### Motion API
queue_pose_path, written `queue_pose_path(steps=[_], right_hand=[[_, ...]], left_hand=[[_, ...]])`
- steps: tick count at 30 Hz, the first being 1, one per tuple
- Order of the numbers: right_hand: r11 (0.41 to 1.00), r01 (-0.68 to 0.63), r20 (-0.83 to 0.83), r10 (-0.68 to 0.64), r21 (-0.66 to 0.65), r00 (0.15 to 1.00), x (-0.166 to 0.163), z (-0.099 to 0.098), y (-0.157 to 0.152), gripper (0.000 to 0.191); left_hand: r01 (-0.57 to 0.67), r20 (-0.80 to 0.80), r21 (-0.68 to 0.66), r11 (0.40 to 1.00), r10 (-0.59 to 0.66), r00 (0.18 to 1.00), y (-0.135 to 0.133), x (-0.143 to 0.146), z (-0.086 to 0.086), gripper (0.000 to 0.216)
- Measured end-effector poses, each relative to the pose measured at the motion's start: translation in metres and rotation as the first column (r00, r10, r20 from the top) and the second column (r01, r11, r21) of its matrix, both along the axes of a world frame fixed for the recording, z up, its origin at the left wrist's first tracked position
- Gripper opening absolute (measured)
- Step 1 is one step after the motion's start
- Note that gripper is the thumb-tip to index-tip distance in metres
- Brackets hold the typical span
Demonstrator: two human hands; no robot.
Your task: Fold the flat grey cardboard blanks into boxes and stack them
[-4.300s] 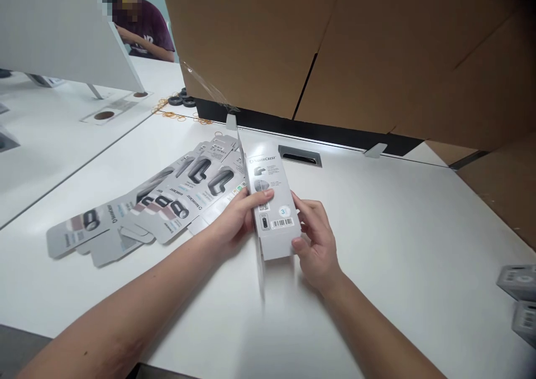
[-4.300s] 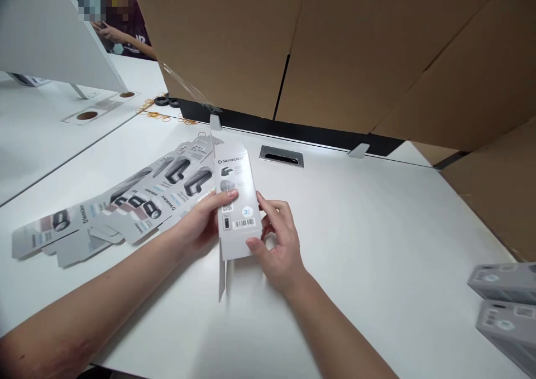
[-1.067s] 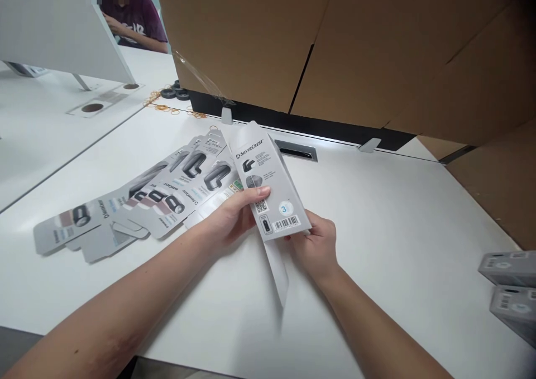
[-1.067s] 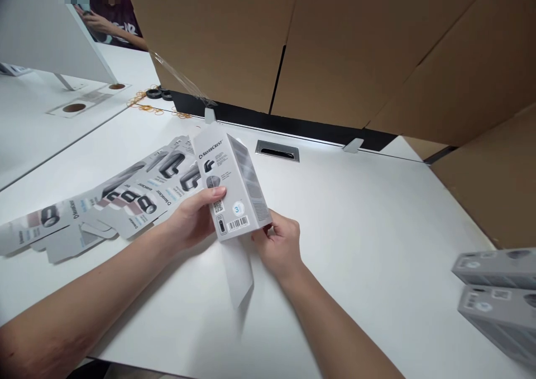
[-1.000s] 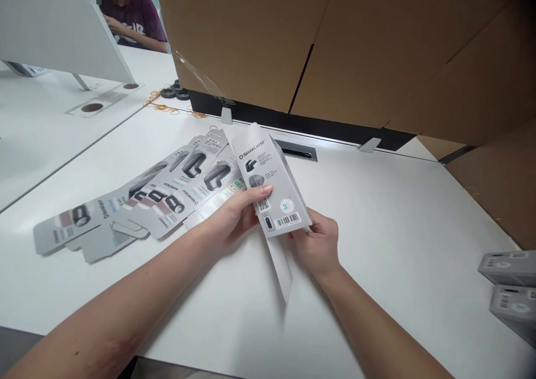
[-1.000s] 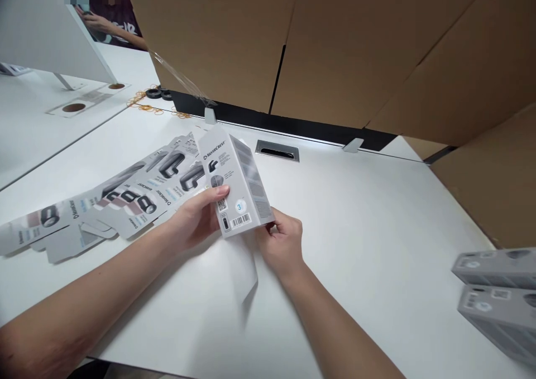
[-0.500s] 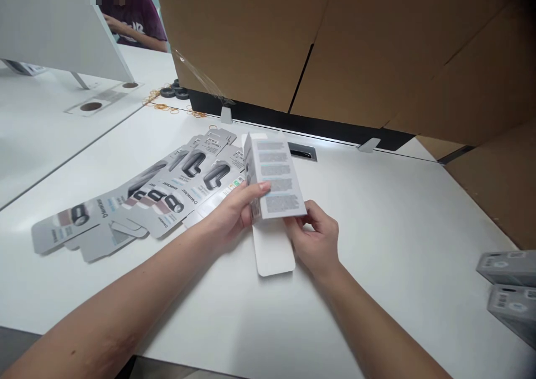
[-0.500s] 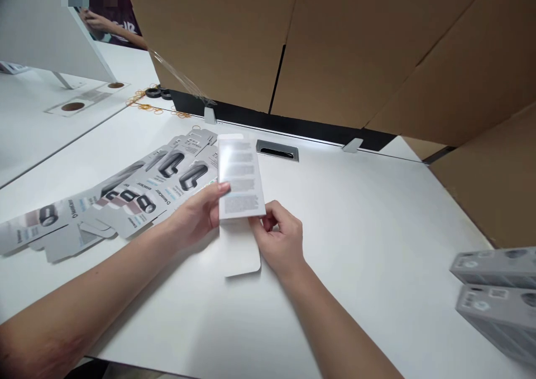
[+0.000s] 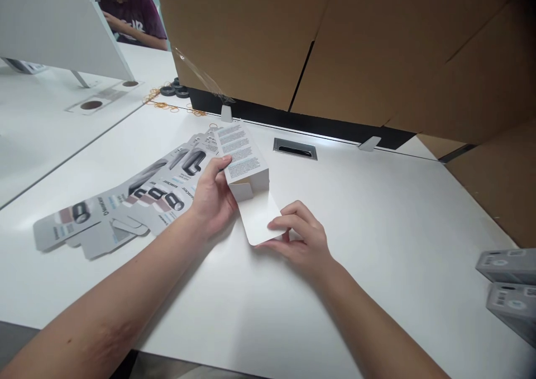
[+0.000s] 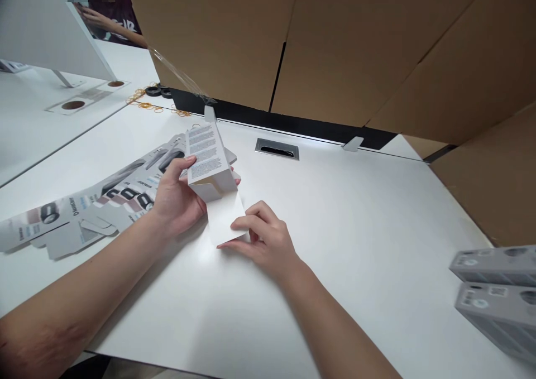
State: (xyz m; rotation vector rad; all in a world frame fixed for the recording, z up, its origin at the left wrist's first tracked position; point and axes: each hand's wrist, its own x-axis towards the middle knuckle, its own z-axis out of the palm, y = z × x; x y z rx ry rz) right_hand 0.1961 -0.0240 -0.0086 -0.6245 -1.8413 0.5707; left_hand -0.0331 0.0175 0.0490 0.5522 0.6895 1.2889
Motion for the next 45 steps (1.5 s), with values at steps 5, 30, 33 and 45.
queue_pose_path(steps=[5, 30, 33, 45], right_hand=[[0.992, -0.05, -0.04, 0.046, -0.118, 0.998, 0.0, 0.005, -0.001, 0.026], [0.922, 0.023, 0.023, -0.015, -0.387, 1.0, 0.0, 0.001, -0.003, 0.038], [0.874, 0.022, -0.043, -0.049, -0.486, 0.998, -0.002, 0.004, -0.003, 0.057], [0.768, -0.117, -0.082, 0.084, -0.63, 0.993, -0.006, 0.009, 0.0, 0.063]], left_hand=[[-0.003, -0.038, 0.022, 1.0, 0.004, 0.999, -0.001, 0.001, -0.001, 0.057], [0.021, -0.119, 0.076, 0.997, -0.012, 0.993, -0.005, 0.003, 0.005, 0.063], [0.015, -0.093, 0.09, 0.996, -0.007, 0.996, -0.005, 0.002, 0.007, 0.062], [0.06, -0.044, 0.089, 0.994, -0.056, 0.997, -0.006, 0.004, 0.006, 0.062]])
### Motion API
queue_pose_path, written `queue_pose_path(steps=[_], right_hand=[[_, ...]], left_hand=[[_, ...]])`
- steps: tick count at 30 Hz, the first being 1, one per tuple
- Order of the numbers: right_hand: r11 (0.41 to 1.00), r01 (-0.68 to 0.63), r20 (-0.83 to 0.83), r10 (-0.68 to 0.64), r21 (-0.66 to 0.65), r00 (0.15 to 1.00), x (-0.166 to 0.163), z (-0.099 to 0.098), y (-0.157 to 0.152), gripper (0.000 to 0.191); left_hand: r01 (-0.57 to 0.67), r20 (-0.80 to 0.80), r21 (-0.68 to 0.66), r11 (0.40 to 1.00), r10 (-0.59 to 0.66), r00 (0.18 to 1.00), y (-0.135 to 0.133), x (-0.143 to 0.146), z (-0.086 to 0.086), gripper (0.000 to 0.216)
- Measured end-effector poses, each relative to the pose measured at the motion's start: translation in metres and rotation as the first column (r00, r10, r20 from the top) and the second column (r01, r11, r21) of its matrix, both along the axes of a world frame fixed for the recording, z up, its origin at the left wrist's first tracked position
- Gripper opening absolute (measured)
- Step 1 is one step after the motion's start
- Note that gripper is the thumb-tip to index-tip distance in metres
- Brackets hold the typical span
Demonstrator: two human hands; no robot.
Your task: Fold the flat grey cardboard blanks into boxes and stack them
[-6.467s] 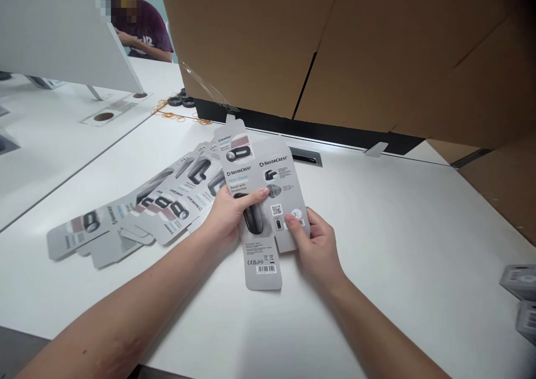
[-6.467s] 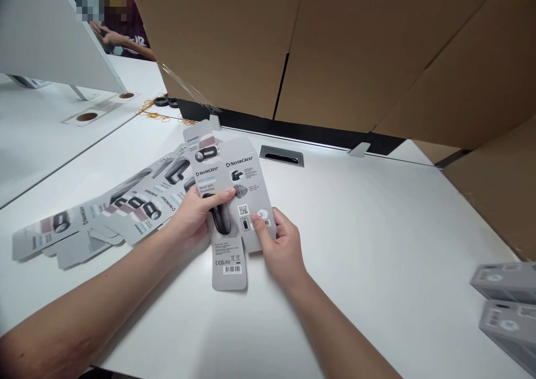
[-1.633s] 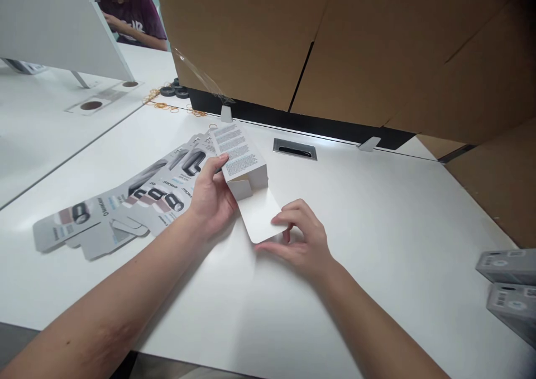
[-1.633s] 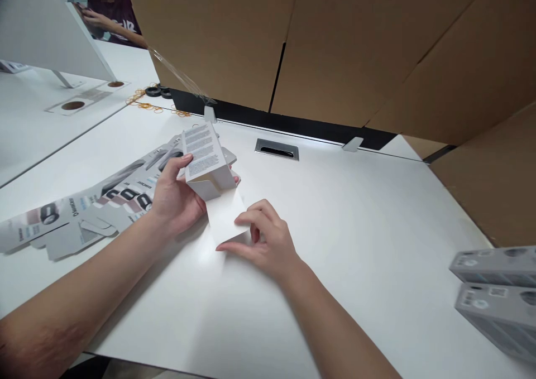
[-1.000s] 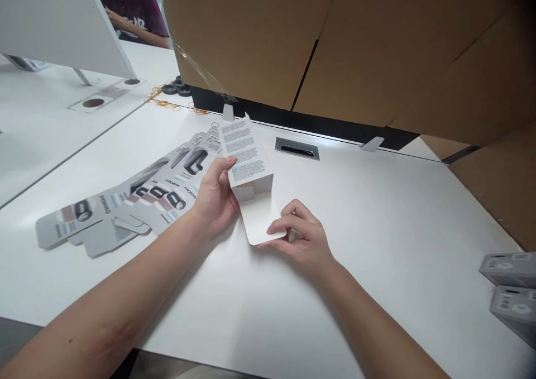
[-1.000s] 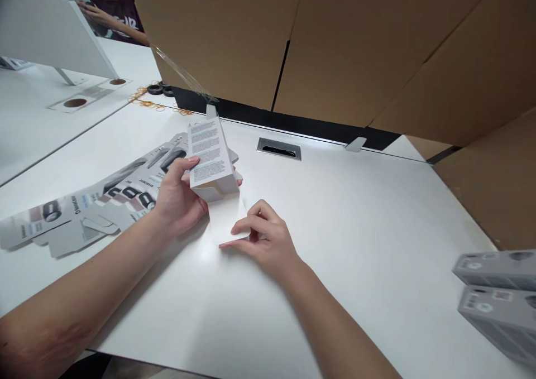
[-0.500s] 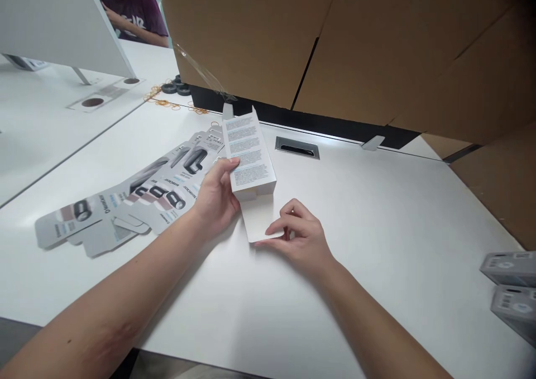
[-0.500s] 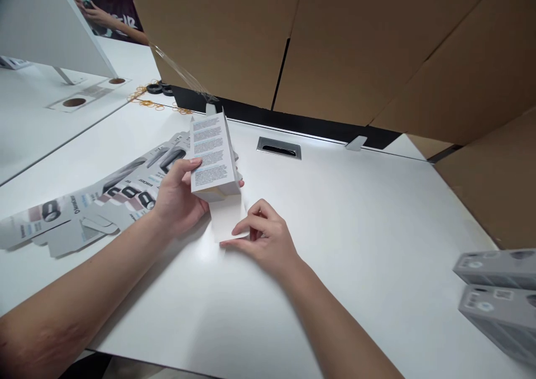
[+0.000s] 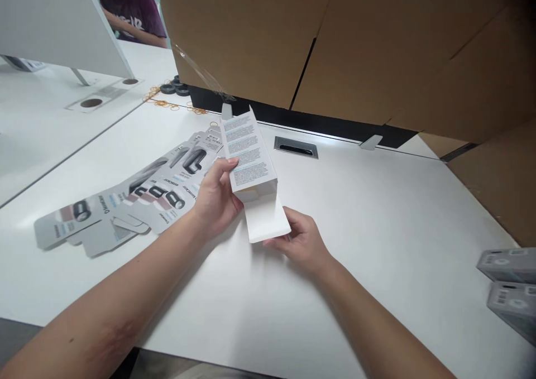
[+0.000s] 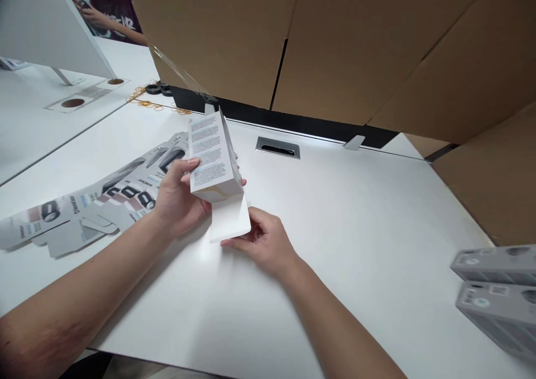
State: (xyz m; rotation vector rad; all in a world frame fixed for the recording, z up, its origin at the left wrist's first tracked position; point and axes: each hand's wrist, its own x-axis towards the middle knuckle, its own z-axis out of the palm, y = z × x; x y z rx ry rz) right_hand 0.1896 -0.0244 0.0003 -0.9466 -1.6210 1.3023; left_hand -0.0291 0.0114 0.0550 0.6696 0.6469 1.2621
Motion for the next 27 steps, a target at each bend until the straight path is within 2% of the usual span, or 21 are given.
queue_pose_path(steps=[5, 10, 16, 27], right_hand=[[0.998, -0.016, -0.029, 0.018, 0.065, 0.999, 0.001, 0.001, -0.002, 0.064], [0.999, -0.053, -0.006, 0.053, -0.015, 0.999, 0.001, 0.005, -0.006, 0.06], [1.0, -0.01, 0.048, 0.009, 0.027, 0.999, 0.005, 0.009, -0.008, 0.057], [0.999, 0.047, 0.049, -0.046, -0.017, 0.998, 0.004, 0.011, -0.008, 0.055]], left_hand=[[-0.01, 0.013, -0.008, 1.0, 0.01, 1.0, 0.0, 0.0, -0.002, 0.058], [0.006, 0.0, -0.006, 1.0, -0.006, 1.0, 0.0, -0.002, -0.005, 0.061], [0.023, -0.012, -0.013, 1.0, -0.023, 1.0, -0.001, -0.002, -0.006, 0.06], [0.027, 0.015, -0.002, 1.0, -0.027, 1.0, 0.001, -0.004, -0.003, 0.06]])
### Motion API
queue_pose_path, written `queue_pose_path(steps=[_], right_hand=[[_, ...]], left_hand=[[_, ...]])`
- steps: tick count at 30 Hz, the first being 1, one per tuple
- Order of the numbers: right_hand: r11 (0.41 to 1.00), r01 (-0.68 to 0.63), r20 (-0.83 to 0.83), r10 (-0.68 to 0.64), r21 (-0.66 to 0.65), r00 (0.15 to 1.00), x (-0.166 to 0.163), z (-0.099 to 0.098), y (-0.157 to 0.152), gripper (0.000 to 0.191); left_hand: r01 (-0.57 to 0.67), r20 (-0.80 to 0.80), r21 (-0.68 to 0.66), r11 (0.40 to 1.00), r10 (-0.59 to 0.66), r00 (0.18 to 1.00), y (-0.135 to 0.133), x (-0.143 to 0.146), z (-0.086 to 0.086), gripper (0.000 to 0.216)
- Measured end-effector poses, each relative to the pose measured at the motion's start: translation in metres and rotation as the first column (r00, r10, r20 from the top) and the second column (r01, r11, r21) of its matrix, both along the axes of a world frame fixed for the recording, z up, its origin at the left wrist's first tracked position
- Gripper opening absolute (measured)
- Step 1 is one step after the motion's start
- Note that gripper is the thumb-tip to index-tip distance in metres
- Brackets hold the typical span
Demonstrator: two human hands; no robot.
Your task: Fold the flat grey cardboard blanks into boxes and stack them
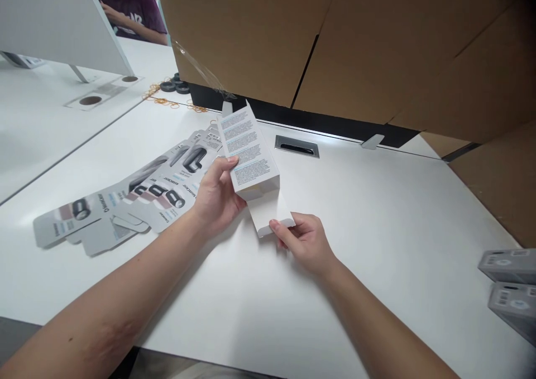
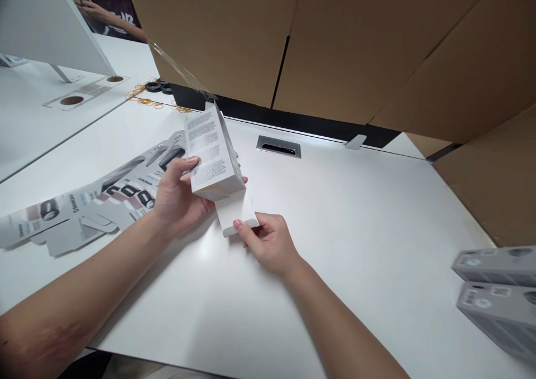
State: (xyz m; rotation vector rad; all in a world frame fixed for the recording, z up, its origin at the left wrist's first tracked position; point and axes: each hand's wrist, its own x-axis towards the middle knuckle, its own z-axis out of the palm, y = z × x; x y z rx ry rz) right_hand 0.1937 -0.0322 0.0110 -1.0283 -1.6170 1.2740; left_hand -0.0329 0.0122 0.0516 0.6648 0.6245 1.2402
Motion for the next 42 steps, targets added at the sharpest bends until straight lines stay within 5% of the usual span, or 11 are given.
queue_pose_path(steps=[6, 12, 20, 25, 31, 42], right_hand=[[0.998, 0.06, -0.082, -0.059, 0.01, 0.995, -0.001, -0.004, 0.003, 0.043], [0.958, 0.261, -0.117, -0.248, 0.119, 0.962, -0.005, -0.013, 0.004, 0.079], [0.836, 0.466, -0.226, -0.414, 0.29, 0.882, 0.001, -0.023, 0.007, 0.093], [0.802, 0.455, -0.207, -0.405, 0.387, 0.891, 0.003, -0.021, 0.007, 0.099], [0.773, 0.371, -0.149, -0.346, 0.515, 0.926, 0.001, -0.019, 0.001, 0.086], [0.682, 0.358, -0.111, -0.378, 0.638, 0.919, 0.006, -0.019, 0.005, 0.084]], left_hand=[[-0.055, 0.017, -0.024, 0.998, 0.056, 0.998, 0.004, 0.0, -0.003, 0.058], [-0.057, 0.041, -0.051, 0.997, 0.059, 0.997, 0.006, 0.002, -0.011, 0.055], [0.066, 0.002, -0.078, 0.995, -0.066, 0.998, 0.002, 0.006, -0.014, 0.058], [0.021, -0.001, -0.103, 0.994, -0.021, 1.0, 0.004, 0.004, -0.016, 0.057], [-0.01, -0.042, -0.119, 0.993, 0.005, 0.999, 0.007, 0.001, -0.015, 0.057], [0.131, -0.16, 0.007, 0.991, -0.128, 0.979, -0.003, 0.012, -0.015, 0.064]])
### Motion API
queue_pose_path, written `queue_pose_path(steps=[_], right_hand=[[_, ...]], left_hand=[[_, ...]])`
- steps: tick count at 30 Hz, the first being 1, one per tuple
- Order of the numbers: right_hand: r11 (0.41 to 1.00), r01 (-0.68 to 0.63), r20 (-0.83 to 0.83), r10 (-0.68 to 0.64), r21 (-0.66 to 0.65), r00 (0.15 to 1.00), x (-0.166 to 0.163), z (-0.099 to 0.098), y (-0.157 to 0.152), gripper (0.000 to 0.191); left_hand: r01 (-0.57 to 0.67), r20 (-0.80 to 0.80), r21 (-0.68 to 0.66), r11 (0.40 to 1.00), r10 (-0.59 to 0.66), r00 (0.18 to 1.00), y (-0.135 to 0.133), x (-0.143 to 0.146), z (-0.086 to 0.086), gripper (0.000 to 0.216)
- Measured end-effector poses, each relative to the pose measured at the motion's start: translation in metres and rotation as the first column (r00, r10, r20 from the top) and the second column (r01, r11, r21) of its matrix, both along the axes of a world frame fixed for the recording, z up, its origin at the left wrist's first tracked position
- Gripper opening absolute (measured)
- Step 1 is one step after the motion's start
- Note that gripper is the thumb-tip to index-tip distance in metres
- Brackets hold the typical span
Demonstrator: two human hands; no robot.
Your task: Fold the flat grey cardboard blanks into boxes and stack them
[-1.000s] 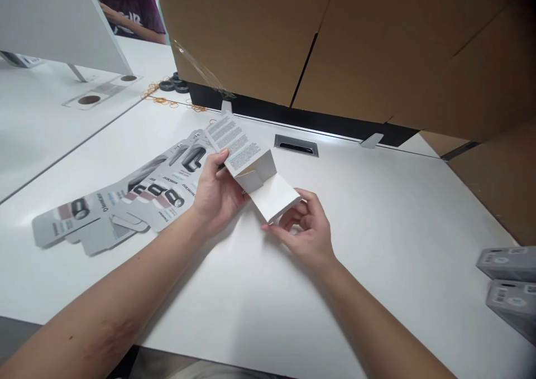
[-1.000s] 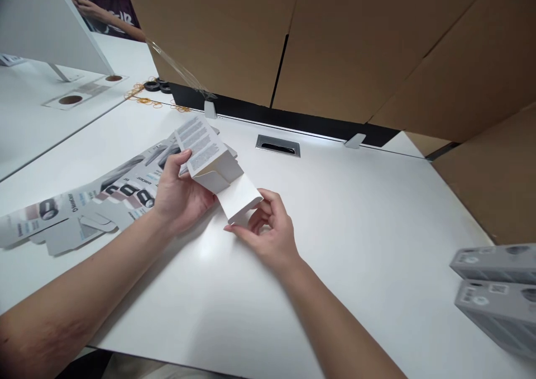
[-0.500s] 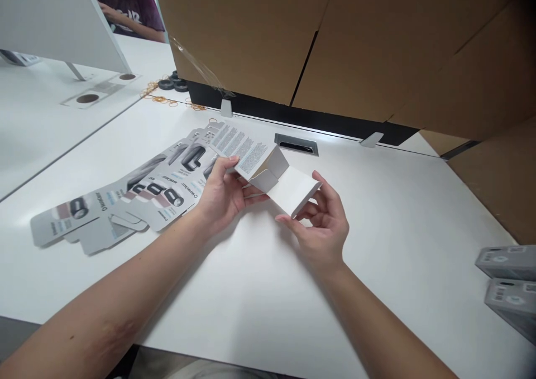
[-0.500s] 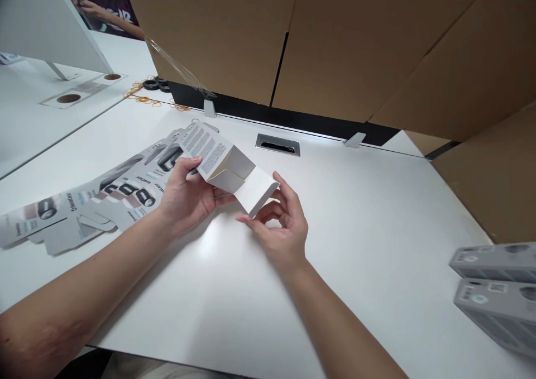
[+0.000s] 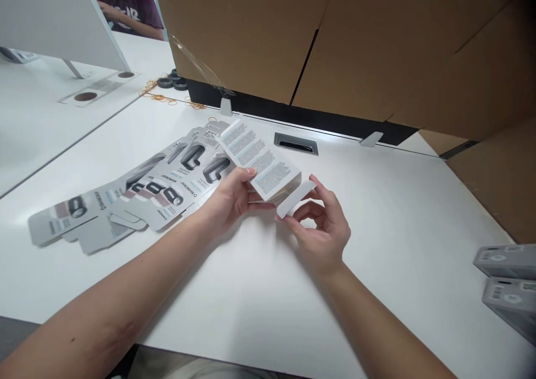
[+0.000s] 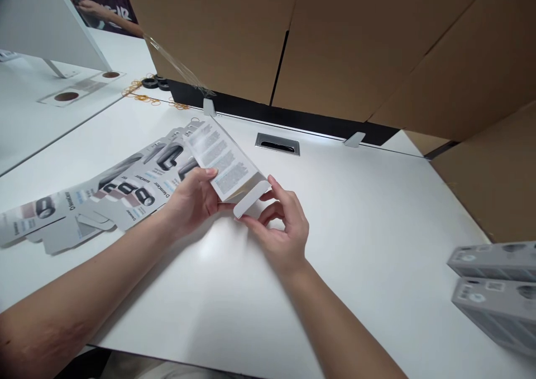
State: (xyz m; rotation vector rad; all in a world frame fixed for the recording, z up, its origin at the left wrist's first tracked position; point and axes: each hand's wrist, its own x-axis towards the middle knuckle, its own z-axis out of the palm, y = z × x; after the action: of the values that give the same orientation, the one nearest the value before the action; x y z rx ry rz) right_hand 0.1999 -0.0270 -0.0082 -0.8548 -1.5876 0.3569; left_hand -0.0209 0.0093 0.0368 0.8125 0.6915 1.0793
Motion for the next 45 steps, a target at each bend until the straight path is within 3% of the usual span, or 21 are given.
queue_pose_path(steps=[8, 16, 28, 36, 45], right_hand=[[0.997, 0.053, 0.02, -0.052, -0.053, 0.998, 0.0001, 0.001, -0.0017, 0.082], [0.991, 0.111, 0.049, -0.107, -0.078, 0.993, -0.0014, 0.0003, -0.0017, 0.078], [0.994, 0.035, 0.03, -0.032, -0.103, 0.999, -0.0001, 0.0015, -0.0018, 0.082], [0.972, 0.046, -0.089, -0.068, -0.231, 0.994, -0.0023, 0.0012, -0.0048, 0.049], [0.962, 0.033, -0.095, -0.061, -0.271, 0.994, -0.005, 0.0005, -0.0074, 0.061]], left_hand=[[0.052, -0.04, 0.051, 0.997, -0.05, 0.998, -0.0017, 0.0001, 0.0007, 0.062], [-0.012, -0.042, 0.046, 0.999, 0.014, 0.999, -0.0001, -0.0004, -0.0014, 0.058], [-0.026, -0.047, 0.053, 0.998, 0.028, 0.998, -0.0006, 0.0009, -0.0009, 0.061], [-0.036, -0.059, 0.106, 0.994, 0.043, 0.997, -0.0004, 0.0016, -0.0024, 0.065], [-0.044, -0.057, 0.121, 0.992, 0.051, 0.997, -0.0001, 0.0003, -0.0041, 0.069]])
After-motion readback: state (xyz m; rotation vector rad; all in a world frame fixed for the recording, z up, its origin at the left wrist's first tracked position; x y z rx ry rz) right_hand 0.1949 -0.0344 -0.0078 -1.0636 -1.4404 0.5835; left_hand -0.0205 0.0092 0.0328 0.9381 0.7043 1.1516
